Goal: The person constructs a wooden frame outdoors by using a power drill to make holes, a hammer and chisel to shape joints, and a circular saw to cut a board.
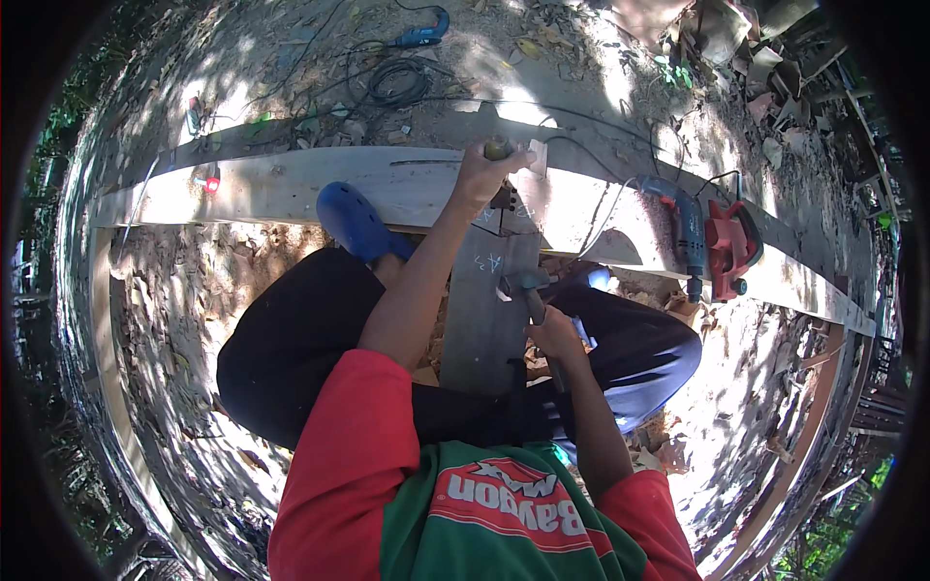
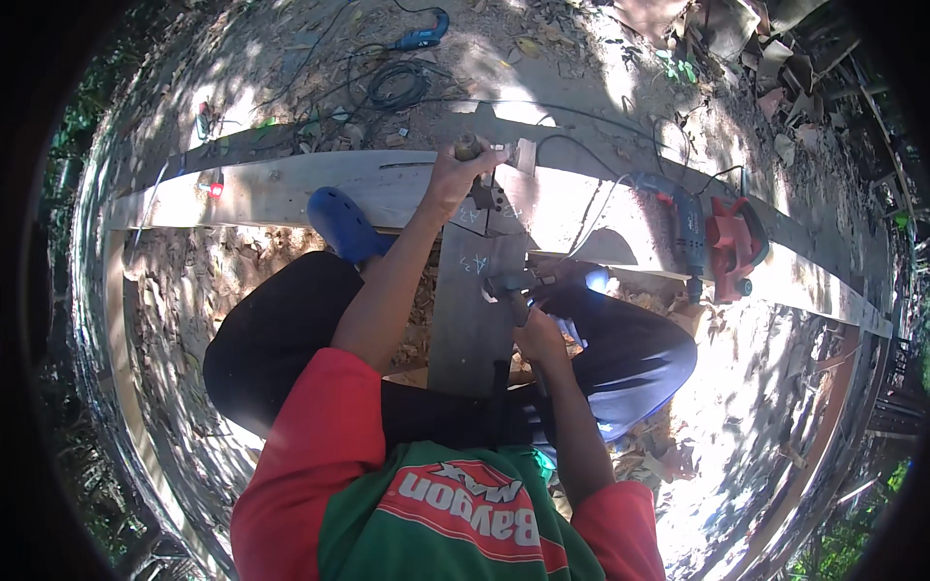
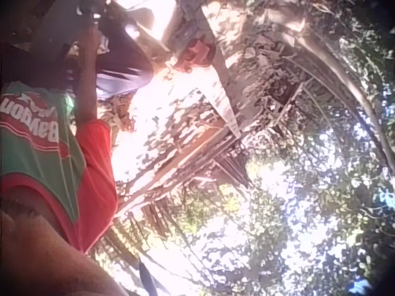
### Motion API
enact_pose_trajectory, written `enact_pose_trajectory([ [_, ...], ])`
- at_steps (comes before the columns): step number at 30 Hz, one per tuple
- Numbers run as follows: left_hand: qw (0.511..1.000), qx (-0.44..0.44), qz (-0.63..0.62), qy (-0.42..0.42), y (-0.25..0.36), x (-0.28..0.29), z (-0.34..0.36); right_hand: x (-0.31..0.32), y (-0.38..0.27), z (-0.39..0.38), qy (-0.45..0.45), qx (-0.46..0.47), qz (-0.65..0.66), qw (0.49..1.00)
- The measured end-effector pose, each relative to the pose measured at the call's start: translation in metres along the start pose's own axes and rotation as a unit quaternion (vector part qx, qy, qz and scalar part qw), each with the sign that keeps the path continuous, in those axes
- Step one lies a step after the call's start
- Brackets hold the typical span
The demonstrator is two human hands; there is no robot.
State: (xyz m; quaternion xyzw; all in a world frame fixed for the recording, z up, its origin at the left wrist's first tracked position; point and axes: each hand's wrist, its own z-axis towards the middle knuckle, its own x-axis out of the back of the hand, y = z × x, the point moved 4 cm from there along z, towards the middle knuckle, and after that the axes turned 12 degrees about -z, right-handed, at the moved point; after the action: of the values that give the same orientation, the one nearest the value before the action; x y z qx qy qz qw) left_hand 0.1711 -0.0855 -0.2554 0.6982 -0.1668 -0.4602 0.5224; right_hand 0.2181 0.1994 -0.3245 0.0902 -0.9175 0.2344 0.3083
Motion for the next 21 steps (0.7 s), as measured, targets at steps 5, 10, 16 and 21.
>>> enact_pose_trajectory([
  [5, 1.0, 0.01, 0.002, -0.008, -0.002, 0.008, -0.002, -0.007, 0.005, 0.006, 0.009, 0.033, 0.004, 0.999],
  [10, 1.0, 0.008, -0.004, -0.004, 0.002, 0.004, -0.004, -0.014, 0.014, 0.014, -0.012, 0.009, 0.024, 1.0],
  [16, 1.0, 0.002, -0.027, -0.003, 0.005, 0.0, -0.008, -0.006, 0.005, 0.006, 0.004, 0.05, 0.018, 0.999],
  [21, 1.0, -0.01, -0.014, 0.012, 0.001, 0.006, -0.009, -0.002, 0.0, 0.002, -0.031, 0.008, 0.037, 0.999],
])
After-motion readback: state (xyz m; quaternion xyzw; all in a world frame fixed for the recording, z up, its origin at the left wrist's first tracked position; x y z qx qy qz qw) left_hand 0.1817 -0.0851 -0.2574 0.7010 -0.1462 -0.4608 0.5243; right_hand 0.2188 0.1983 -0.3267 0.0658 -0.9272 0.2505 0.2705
